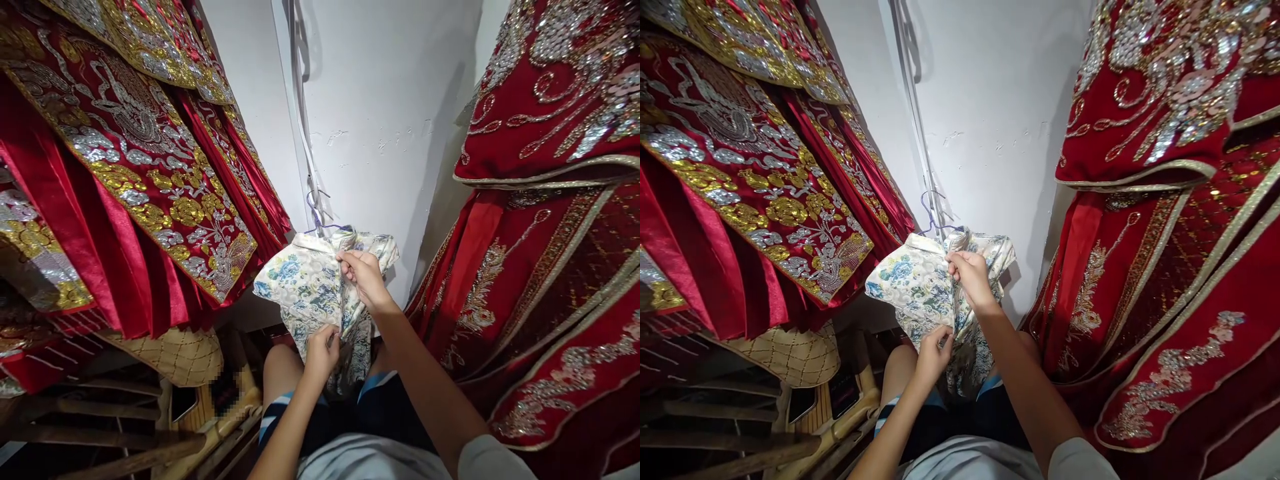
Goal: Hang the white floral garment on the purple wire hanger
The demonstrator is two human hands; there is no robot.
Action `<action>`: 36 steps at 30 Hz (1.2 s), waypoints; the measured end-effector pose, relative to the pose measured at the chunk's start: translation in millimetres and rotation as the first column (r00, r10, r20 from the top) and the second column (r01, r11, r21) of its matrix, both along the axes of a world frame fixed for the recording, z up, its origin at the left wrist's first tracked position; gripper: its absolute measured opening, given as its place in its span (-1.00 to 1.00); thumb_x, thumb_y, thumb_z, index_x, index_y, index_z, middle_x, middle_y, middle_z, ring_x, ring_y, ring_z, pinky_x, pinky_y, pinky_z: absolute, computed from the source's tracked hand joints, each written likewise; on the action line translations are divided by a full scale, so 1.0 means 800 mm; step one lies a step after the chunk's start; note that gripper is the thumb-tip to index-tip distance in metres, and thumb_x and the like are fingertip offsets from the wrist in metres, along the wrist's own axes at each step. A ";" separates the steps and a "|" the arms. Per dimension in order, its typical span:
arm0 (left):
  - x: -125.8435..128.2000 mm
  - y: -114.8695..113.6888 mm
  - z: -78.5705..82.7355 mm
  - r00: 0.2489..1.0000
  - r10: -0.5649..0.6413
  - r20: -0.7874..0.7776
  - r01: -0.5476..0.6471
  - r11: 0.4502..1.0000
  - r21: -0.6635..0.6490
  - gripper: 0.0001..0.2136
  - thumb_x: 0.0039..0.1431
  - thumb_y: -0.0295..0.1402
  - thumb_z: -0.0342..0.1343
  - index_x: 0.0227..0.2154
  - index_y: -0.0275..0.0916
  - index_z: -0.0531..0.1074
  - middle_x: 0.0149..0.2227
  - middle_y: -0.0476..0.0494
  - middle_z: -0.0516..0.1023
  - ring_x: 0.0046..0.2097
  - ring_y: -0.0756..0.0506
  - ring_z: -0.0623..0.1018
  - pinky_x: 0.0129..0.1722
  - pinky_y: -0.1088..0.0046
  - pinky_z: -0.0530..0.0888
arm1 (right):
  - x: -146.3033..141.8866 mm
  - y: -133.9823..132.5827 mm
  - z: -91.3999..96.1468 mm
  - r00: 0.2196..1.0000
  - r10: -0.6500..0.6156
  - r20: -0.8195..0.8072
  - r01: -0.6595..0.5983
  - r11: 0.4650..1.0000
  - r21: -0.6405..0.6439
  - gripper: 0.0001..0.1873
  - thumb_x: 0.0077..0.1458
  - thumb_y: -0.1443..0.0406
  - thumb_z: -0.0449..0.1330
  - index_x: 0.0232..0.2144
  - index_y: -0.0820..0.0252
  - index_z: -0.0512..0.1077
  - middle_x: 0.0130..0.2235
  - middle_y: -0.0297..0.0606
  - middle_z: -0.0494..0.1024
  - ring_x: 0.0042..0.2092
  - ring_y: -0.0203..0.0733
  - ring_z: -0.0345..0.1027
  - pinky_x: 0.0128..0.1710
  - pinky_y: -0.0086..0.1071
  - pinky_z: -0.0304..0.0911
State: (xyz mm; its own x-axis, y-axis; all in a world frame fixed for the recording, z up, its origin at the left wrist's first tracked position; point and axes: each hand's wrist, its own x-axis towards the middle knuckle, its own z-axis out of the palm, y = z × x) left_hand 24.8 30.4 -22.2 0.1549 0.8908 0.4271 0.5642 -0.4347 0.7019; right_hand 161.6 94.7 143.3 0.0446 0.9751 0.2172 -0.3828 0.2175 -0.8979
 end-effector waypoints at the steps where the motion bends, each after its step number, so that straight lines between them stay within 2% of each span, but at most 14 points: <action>1: -0.001 -0.001 -0.002 1.000 -0.011 -0.020 0.010 1.000 -0.006 -0.81 0.23 -0.38 -0.05 -0.45 -0.19 0.42 -0.42 -0.10 0.46 -0.32 -0.11 0.46 -0.28 0.44 0.32 | 0.002 0.001 0.002 1.000 -0.008 -0.004 0.008 1.000 0.006 -0.78 -0.07 0.19 0.28 -0.54 0.26 0.47 -0.66 -0.44 0.32 -0.65 -0.47 0.02 -0.68 -0.51 -0.11; 6: -0.005 0.001 -0.004 0.993 -0.057 -0.106 0.053 0.998 -0.042 -0.80 0.19 -0.44 -0.05 -0.43 -0.19 0.46 -0.41 -0.13 0.49 -0.33 -0.12 0.47 -0.30 0.42 0.33 | 0.011 0.004 0.017 0.999 0.012 0.036 -0.015 0.997 0.070 -0.76 -0.03 0.17 0.28 -0.51 0.25 0.47 -0.65 -0.43 0.33 -0.63 -0.44 0.04 -0.67 -0.50 -0.08; 9: -0.009 0.012 0.015 0.989 -0.075 -0.126 0.069 0.996 -0.051 -0.80 0.20 -0.42 -0.01 -0.44 -0.19 0.49 -0.40 -0.14 0.52 -0.31 -0.15 0.50 -0.29 0.39 0.36 | 0.013 0.000 0.019 0.993 0.046 0.104 -0.057 0.993 0.103 -0.76 -0.01 0.15 0.27 -0.49 0.23 0.46 -0.66 -0.43 0.35 -0.64 -0.43 0.06 -0.67 -0.50 -0.06; 11: -0.009 0.021 0.045 0.994 -0.070 -0.081 0.070 0.998 0.001 -0.81 0.25 -0.36 0.01 -0.31 -0.18 0.54 -0.29 -0.17 0.59 -0.22 -0.17 0.55 -0.20 0.35 0.41 | 0.013 0.000 0.016 0.992 0.040 0.123 -0.054 0.992 0.115 -0.77 0.00 0.16 0.28 -0.48 0.21 0.45 -0.66 -0.44 0.36 -0.63 -0.41 0.08 -0.66 -0.50 -0.03; 13: -0.006 0.031 0.089 0.999 -0.047 0.024 0.043 0.990 0.135 -0.75 0.31 -0.30 0.00 -0.05 -0.17 0.50 -0.15 -0.20 0.60 -0.11 -0.17 0.56 -0.08 0.33 0.44 | 0.012 0.000 0.013 0.990 0.027 0.141 -0.046 0.990 0.133 -0.78 0.00 0.17 0.28 -0.50 0.20 0.42 -0.66 -0.44 0.36 -0.63 -0.40 0.10 -0.65 -0.50 -0.01; 16: -0.001 0.047 0.164 0.991 -0.008 0.135 -0.044 0.924 0.380 -0.64 0.34 -0.29 -0.01 0.16 -0.21 0.35 -0.25 -0.13 0.58 -0.22 -0.10 0.56 -0.13 0.33 0.47 | 0.010 0.000 0.012 0.979 0.020 0.201 -0.059 0.979 0.193 -0.76 0.04 0.16 0.26 -0.52 0.18 0.39 -0.67 -0.44 0.37 -0.63 -0.39 0.14 -0.61 -0.49 0.03; 18: 0.002 0.060 0.204 0.995 0.003 0.100 -0.049 0.885 0.463 -0.65 0.36 -0.32 -0.03 0.15 -0.21 0.35 -0.25 -0.11 0.57 -0.23 -0.07 0.55 -0.15 0.35 0.46 | 0.008 -0.002 0.013 0.970 0.018 0.241 -0.074 0.971 0.226 -0.75 0.06 0.14 0.25 -0.51 0.17 0.38 -0.67 -0.44 0.36 -0.62 -0.38 0.15 -0.60 -0.48 0.04; 20: 0.004 0.070 0.229 1.000 -0.010 -0.006 0.012 0.859 0.512 -0.75 0.35 -0.34 -0.01 -0.03 -0.24 0.48 -0.24 -0.13 0.57 -0.21 -0.08 0.54 -0.15 0.36 0.45 | 0.006 -0.004 0.014 0.971 0.015 0.238 -0.072 0.969 0.235 -0.73 0.06 0.12 0.25 -0.51 0.16 0.37 -0.68 -0.47 0.32 -0.62 -0.38 0.13 -0.60 -0.47 0.02; 23: 0.002 0.080 0.240 0.993 0.034 -0.112 0.034 0.834 0.551 -0.80 0.34 -0.34 0.01 -0.26 -0.27 0.52 -0.30 -0.13 0.55 -0.24 -0.08 0.53 -0.20 0.39 0.43 | 0.002 -0.002 0.008 0.979 0.009 0.201 -0.055 0.973 0.225 -0.69 0.04 0.08 0.27 -0.51 0.16 0.34 -0.67 -0.50 0.25 -0.63 -0.40 0.05 -0.62 -0.47 -0.05; 26: -0.005 0.082 0.238 0.983 0.090 -0.162 0.017 0.824 0.566 -0.79 0.34 -0.33 0.00 -0.29 -0.27 0.50 -0.33 -0.13 0.54 -0.27 -0.08 0.51 -0.23 0.40 0.42 | -0.004 0.003 -0.003 0.981 -0.004 0.193 -0.039 0.975 0.219 -0.69 0.02 0.07 0.28 -0.50 0.16 0.35 -0.65 -0.50 0.24 -0.62 -0.40 0.02 -0.63 -0.46 -0.10; 30: -0.019 0.080 0.241 0.967 0.006 -0.255 0.124 0.864 0.488 -0.83 0.32 -0.36 0.02 -0.26 -0.27 0.49 -0.31 -0.12 0.56 -0.30 -0.06 0.51 -0.26 0.43 0.41 | -0.010 0.003 -0.005 0.996 0.021 0.088 -0.041 0.971 0.237 -0.70 0.04 0.09 0.27 -0.50 0.15 0.33 -0.66 -0.53 0.18 -0.62 -0.41 -0.01 -0.62 -0.46 -0.09; 33: -0.025 0.075 0.247 0.967 -0.015 -0.253 0.143 0.856 0.497 -0.86 0.30 -0.37 0.04 -0.26 -0.27 0.48 -0.31 -0.11 0.56 -0.29 -0.05 0.52 -0.25 0.45 0.41 | -0.011 0.000 0.004 0.994 0.018 0.105 -0.046 0.961 0.273 -0.71 0.06 0.09 0.26 -0.48 0.16 0.35 -0.65 -0.52 0.19 -0.62 -0.40 -0.01 -0.62 -0.46 -0.09; 36: -0.030 0.067 0.255 0.986 0.046 -0.157 0.053 0.820 0.570 -0.88 0.29 -0.40 0.06 -0.30 -0.27 0.49 -0.33 -0.09 0.56 -0.28 -0.03 0.52 -0.23 0.48 0.40 | -0.014 0.001 -0.001 0.971 -0.062 0.229 -0.005 0.959 0.282 -0.74 0.09 0.12 0.23 -0.48 0.15 0.34 -0.64 -0.49 0.23 -0.63 -0.39 -0.03 -0.63 -0.45 -0.14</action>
